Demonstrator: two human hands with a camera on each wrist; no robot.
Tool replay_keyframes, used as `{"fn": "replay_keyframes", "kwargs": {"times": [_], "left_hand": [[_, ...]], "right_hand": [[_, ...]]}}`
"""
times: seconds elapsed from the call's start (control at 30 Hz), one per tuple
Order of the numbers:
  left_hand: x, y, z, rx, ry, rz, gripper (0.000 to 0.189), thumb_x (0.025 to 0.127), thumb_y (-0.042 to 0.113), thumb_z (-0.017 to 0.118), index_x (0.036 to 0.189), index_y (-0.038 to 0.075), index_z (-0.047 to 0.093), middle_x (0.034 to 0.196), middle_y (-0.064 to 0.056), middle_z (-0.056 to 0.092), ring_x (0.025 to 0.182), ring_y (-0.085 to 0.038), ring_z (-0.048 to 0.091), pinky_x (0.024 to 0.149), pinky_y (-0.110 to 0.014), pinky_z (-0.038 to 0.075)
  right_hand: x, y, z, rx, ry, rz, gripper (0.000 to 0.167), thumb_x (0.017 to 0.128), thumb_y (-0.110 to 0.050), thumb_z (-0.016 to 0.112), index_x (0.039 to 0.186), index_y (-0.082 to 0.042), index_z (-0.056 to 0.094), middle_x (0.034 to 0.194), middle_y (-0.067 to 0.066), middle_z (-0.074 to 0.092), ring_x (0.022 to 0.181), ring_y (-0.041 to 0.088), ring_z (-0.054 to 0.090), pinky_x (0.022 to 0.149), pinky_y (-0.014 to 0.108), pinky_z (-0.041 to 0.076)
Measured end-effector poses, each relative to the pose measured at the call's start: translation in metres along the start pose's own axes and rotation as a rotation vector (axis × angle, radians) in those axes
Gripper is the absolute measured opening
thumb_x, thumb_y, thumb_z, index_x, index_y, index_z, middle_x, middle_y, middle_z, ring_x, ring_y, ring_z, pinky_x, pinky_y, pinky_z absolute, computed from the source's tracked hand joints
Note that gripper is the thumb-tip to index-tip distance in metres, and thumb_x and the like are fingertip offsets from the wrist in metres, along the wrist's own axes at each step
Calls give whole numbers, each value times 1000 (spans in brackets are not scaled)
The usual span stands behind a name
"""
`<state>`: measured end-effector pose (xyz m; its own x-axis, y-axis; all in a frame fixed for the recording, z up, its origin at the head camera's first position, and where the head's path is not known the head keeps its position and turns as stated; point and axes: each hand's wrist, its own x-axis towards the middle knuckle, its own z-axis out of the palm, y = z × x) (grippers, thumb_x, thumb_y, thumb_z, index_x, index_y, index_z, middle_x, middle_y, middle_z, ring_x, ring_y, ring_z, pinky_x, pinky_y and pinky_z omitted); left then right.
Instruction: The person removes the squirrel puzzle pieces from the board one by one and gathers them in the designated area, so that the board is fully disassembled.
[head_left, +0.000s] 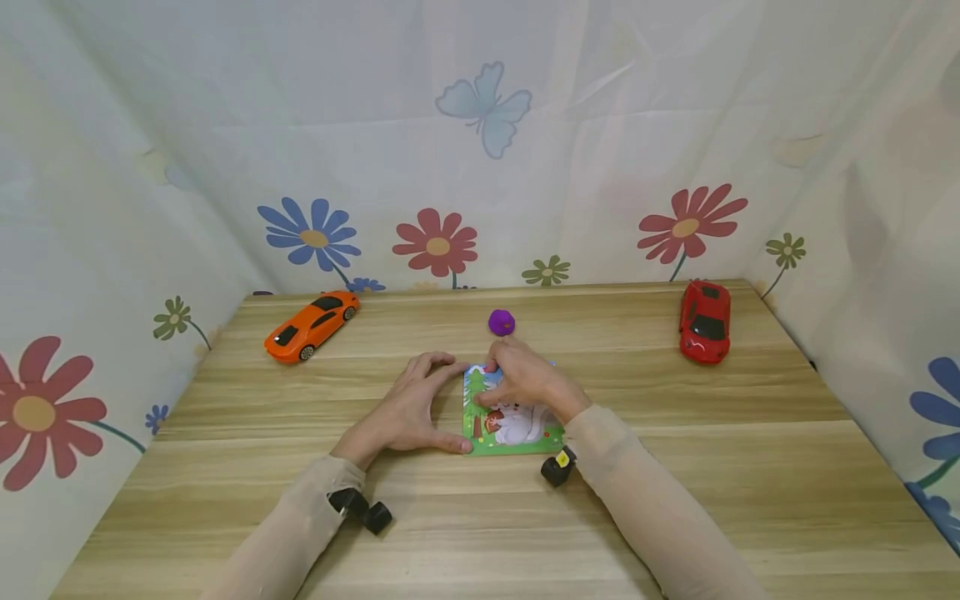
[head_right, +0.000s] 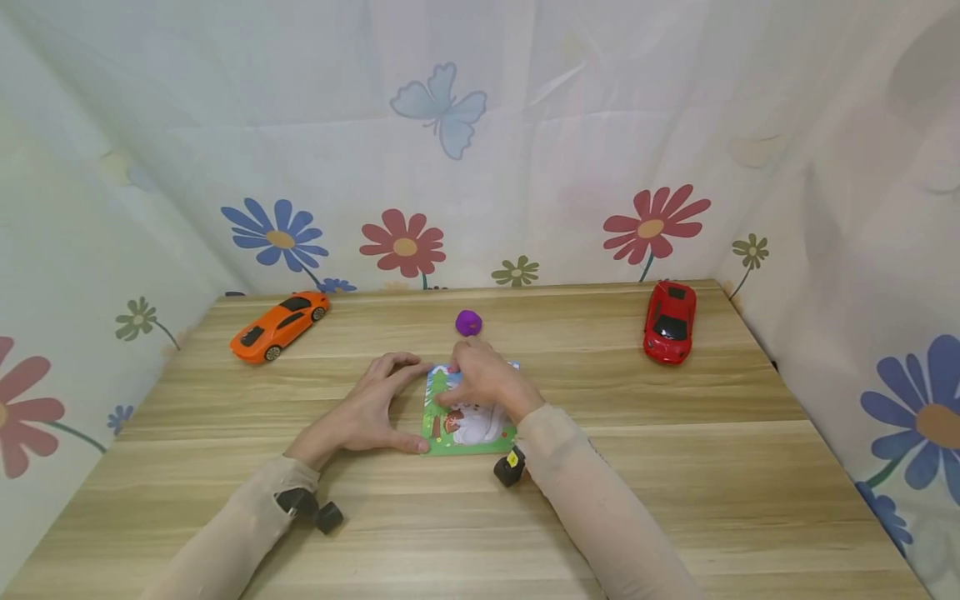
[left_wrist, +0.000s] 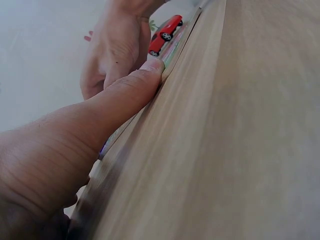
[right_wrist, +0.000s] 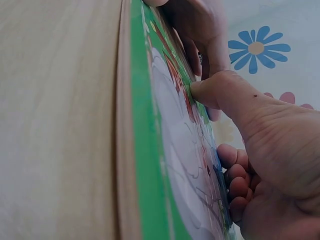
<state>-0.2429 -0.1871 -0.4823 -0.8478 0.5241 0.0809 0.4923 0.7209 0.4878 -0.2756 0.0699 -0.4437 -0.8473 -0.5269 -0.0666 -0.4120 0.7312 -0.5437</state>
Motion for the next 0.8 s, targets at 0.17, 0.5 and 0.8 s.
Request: {"fn": "replay_keyframes", "kwargs": {"times": [0.17, 0.5, 0.8], "left_hand": [[0, 1, 0, -1, -1, 5, 131, 66, 82, 94, 172, 23, 45, 172, -9, 34, 159, -35, 32, 129, -66, 33], [0, 1, 0, -5, 2, 2, 129, 66, 80, 95, 171, 23, 45, 173, -9, 34, 159, -35, 32, 129, -67, 34], [-1, 4, -2, -2, 8, 12, 129, 66, 80, 96, 171, 22, 47, 172, -11, 35, 159, -37, 33, 128, -67, 34]], "right_hand": [[0, 0, 0, 4, -2, -1, 50, 92, -38, 93, 117, -5, 65, 123, 7, 60, 110, 22, 55, 99, 38, 53], [0, 1, 1, 27, -3, -11, 52, 92, -36, 93, 118, -5, 61, 120, 7, 58, 111, 23, 54, 102, 39, 52], [0, 1, -1, 47, -8, -19, 51, 92, -36, 93, 116, -7, 58, 119, 6, 57, 111, 24, 52, 101, 40, 51]]}}
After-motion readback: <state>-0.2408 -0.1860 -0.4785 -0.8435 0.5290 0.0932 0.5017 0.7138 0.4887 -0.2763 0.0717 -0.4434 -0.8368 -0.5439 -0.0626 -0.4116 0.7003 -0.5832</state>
